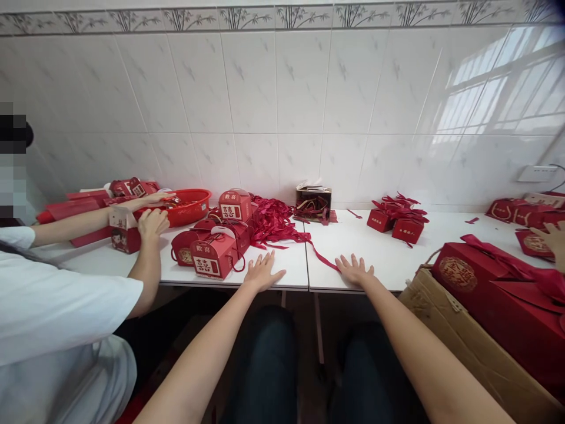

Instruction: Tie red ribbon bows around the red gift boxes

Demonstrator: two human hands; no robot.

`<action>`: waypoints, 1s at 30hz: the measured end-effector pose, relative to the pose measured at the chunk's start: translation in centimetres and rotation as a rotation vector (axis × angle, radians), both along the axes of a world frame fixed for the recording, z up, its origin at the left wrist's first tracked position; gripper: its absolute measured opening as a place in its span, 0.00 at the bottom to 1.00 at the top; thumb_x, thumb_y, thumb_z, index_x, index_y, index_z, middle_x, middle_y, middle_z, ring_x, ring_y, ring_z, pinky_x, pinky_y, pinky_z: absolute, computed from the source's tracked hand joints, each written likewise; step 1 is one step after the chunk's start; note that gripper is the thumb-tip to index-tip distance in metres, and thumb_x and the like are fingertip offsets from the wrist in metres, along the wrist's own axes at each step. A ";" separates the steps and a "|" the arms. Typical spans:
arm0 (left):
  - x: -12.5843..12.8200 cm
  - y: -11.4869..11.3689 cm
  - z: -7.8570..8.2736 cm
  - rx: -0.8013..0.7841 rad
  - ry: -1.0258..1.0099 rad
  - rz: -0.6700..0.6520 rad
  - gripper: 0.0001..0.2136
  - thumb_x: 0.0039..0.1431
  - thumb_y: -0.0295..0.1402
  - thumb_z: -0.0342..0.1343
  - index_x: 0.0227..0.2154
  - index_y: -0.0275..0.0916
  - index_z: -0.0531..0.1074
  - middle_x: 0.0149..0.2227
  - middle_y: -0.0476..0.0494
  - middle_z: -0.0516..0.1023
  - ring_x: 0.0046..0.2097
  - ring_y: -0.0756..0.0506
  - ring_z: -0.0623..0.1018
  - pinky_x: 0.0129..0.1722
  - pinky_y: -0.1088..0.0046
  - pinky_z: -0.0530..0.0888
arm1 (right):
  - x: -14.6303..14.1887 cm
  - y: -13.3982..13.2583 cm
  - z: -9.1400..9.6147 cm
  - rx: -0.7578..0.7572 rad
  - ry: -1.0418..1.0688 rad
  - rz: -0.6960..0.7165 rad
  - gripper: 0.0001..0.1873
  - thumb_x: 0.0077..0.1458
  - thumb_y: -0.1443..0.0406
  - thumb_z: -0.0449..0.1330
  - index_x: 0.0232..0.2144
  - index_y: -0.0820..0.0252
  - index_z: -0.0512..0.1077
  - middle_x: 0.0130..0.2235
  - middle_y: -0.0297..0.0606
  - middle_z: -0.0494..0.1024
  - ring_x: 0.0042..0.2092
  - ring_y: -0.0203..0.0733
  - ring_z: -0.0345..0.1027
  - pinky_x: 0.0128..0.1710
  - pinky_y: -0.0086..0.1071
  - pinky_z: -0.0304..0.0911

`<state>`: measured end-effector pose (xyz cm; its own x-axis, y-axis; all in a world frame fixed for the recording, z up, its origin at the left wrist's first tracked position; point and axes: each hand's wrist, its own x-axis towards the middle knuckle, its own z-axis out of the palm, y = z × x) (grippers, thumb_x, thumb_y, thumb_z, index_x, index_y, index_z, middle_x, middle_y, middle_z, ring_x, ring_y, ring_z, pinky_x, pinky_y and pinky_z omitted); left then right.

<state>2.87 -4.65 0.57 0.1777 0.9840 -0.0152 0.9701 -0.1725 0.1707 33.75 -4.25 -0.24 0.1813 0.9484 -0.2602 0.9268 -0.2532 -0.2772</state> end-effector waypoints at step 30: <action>-1.1 4.0 -0.5 0.120 0.028 0.000 0.28 0.59 0.53 0.37 0.53 0.41 0.63 0.58 0.35 0.60 0.59 0.36 0.61 0.57 0.60 0.58 | -0.1 -0.6 -2.1 0.258 -0.004 -0.038 0.32 0.60 0.46 0.32 0.62 0.44 0.51 0.67 0.39 0.42 0.67 0.57 0.33 0.60 0.58 0.31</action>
<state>1.82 -0.69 0.12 0.1790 0.9790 0.0975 0.9741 -0.1903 0.1222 33.65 -4.84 -2.34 0.2185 0.9758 -0.0095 0.9192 -0.2091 -0.3336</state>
